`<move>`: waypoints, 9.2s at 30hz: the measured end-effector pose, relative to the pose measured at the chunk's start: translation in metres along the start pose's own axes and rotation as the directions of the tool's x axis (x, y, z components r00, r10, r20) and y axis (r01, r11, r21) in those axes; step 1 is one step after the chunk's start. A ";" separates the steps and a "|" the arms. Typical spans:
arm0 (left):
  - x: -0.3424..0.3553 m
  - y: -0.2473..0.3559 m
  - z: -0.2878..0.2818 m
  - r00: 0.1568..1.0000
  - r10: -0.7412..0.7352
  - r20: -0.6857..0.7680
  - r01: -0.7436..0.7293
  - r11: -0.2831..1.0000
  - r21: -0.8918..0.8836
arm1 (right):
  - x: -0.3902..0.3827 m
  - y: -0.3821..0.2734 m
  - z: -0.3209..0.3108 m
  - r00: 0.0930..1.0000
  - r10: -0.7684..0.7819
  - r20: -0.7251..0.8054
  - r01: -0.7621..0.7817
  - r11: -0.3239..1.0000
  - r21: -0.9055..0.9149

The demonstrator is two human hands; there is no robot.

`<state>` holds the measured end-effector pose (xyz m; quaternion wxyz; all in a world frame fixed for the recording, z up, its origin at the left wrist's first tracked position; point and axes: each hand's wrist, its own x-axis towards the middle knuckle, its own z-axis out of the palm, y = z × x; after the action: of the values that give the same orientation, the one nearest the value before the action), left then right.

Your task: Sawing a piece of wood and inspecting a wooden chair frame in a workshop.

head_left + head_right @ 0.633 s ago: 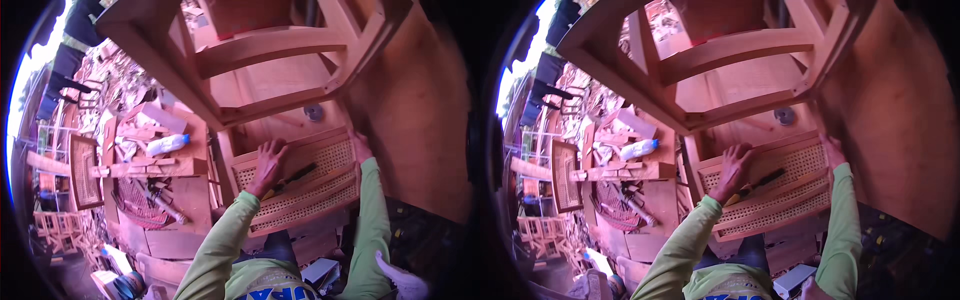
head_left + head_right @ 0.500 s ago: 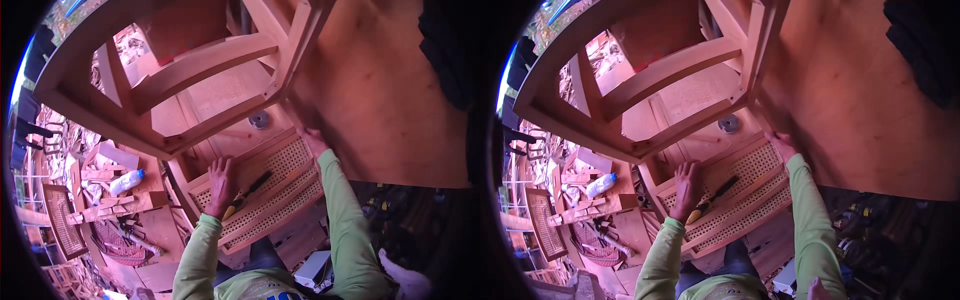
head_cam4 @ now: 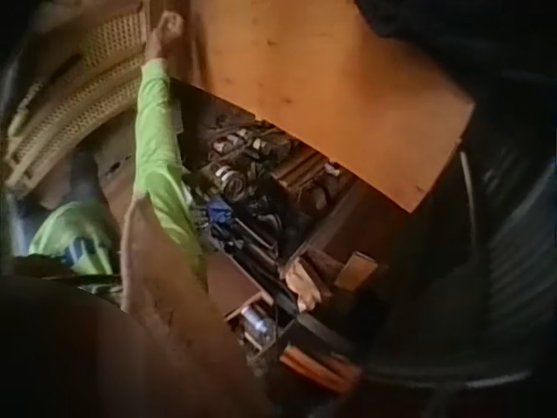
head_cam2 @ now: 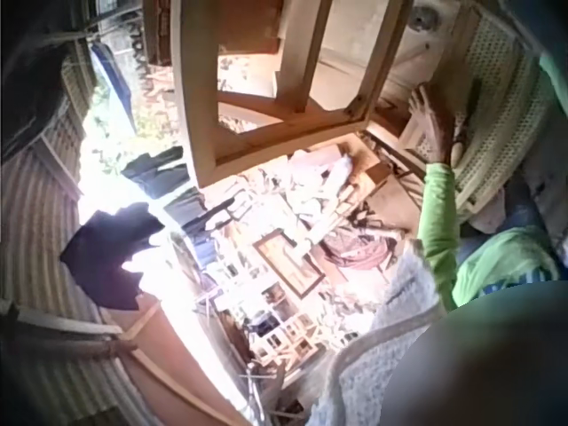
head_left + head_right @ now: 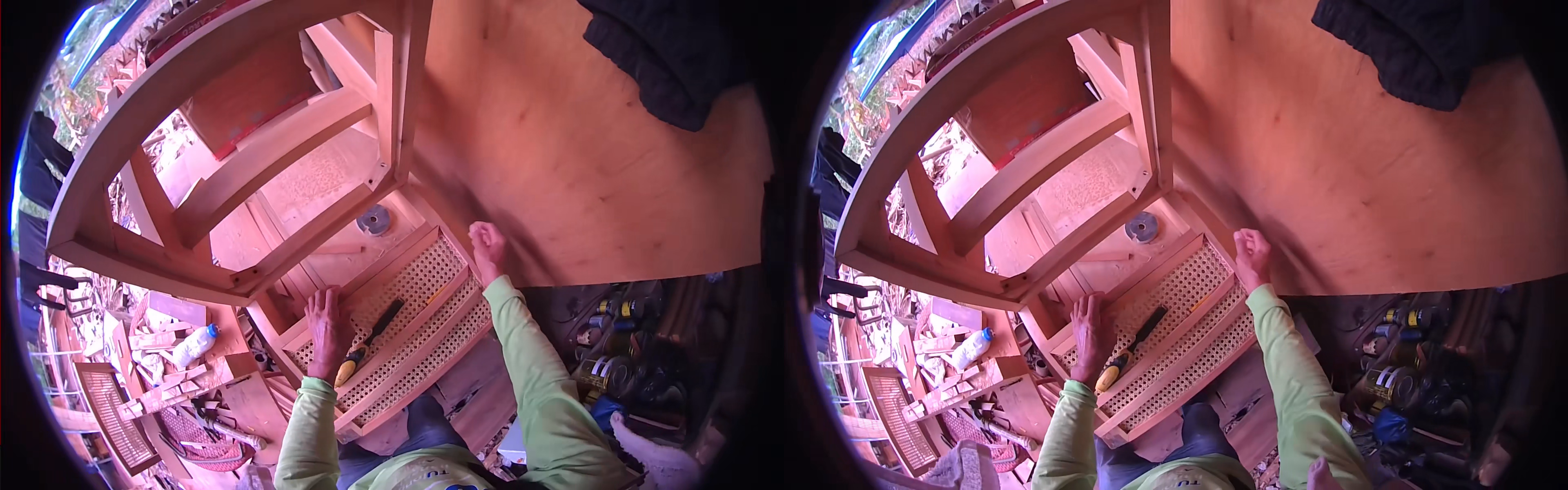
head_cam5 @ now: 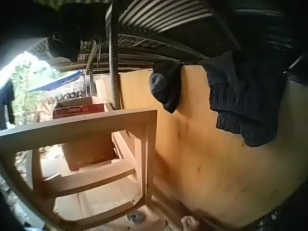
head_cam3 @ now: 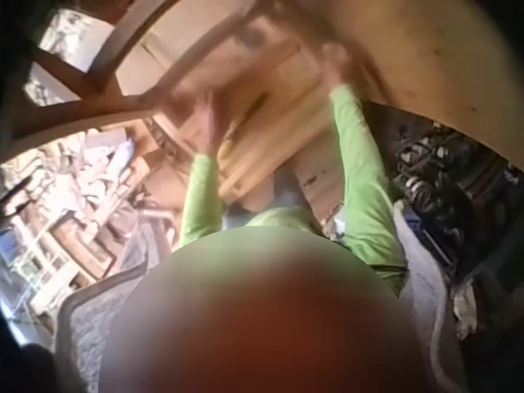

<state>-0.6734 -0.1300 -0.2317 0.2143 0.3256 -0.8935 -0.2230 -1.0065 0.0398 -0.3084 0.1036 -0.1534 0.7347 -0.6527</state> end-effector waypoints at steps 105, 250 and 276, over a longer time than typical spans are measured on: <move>-0.422 -0.184 -0.350 0.596 -0.378 -0.708 0.713 0.656 0.250 | -0.323 -0.289 0.249 0.060 -0.593 0.803 0.777 0.532 0.336; -0.299 -0.176 -0.396 0.239 -0.622 -0.746 0.657 0.669 -0.348 | -0.588 -0.303 0.631 -0.422 -0.478 0.771 0.482 0.602 0.637; -0.300 -0.203 -0.409 0.203 -0.579 -0.790 0.641 0.688 -0.340 | -0.588 -0.301 0.628 -0.418 -0.473 0.776 0.460 0.626 0.630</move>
<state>-0.1500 -0.1724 -0.0817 0.5091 0.7207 -0.4655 -0.0686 -0.2102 -0.3608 -0.1182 0.3051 -0.8716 0.2522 -0.2890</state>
